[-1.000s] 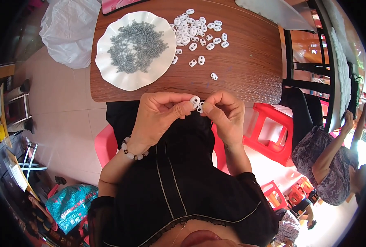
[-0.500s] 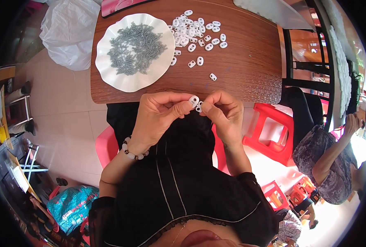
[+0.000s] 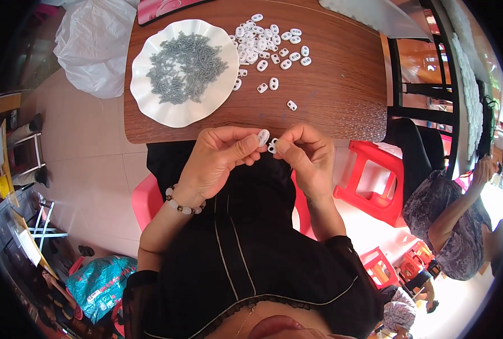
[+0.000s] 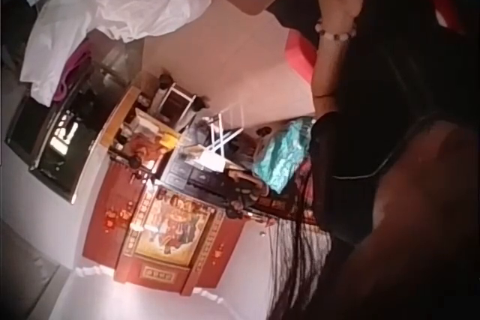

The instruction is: Manually assembling small white plastic components by inserting tiny grey beads into them.

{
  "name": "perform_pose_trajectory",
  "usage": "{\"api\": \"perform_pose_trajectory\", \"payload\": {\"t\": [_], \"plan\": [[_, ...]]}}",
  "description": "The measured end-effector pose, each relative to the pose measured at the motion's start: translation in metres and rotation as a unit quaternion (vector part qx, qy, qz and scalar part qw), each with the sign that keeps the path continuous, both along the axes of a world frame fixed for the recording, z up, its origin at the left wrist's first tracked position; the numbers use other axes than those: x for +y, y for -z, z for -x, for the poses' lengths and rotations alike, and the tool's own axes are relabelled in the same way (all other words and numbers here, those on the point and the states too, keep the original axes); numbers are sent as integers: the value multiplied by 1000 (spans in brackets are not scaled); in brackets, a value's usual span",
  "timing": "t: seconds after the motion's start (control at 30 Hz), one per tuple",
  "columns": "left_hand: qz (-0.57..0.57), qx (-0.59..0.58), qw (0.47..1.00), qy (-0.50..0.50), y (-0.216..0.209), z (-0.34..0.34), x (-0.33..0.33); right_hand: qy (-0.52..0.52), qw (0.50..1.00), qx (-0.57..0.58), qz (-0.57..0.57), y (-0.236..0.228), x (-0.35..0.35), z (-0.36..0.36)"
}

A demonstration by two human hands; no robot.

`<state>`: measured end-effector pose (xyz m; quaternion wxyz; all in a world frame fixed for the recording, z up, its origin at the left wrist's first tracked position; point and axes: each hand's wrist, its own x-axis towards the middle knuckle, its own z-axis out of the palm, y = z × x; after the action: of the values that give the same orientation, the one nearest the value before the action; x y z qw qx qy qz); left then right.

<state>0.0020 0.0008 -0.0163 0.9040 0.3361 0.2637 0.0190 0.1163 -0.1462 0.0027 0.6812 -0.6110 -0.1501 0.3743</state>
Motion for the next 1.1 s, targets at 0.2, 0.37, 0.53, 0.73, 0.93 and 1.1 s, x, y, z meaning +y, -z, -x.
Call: {"api": "perform_pose_trajectory", "payload": {"t": [0.2, 0.37, 0.53, 0.73, 0.93, 1.1], "plan": [[-75, -21, 997, -4, -4, -1, -1, -4, 1000, -2, 3, 0, 1, 1], [-81, -14, 997, -5, -6, -2, -1, -5, 1000, -9, 22, -3, 1, 2], [-107, -16, 994, -7, -4, -2, -1, -4, 999, -22, 39, -3, 3, 1], [-164, -3, 986, -15, -6, -3, -2, -6, 997, -57, 44, -3, 4, 2], [-230, 0, 973, -21, -12, -3, -4, -7, 994, -96, 52, 1, 4, 4], [-253, -8, 967, -30, -13, -2, -3, 4, 994, -98, 50, -1, 5, 9]]}}
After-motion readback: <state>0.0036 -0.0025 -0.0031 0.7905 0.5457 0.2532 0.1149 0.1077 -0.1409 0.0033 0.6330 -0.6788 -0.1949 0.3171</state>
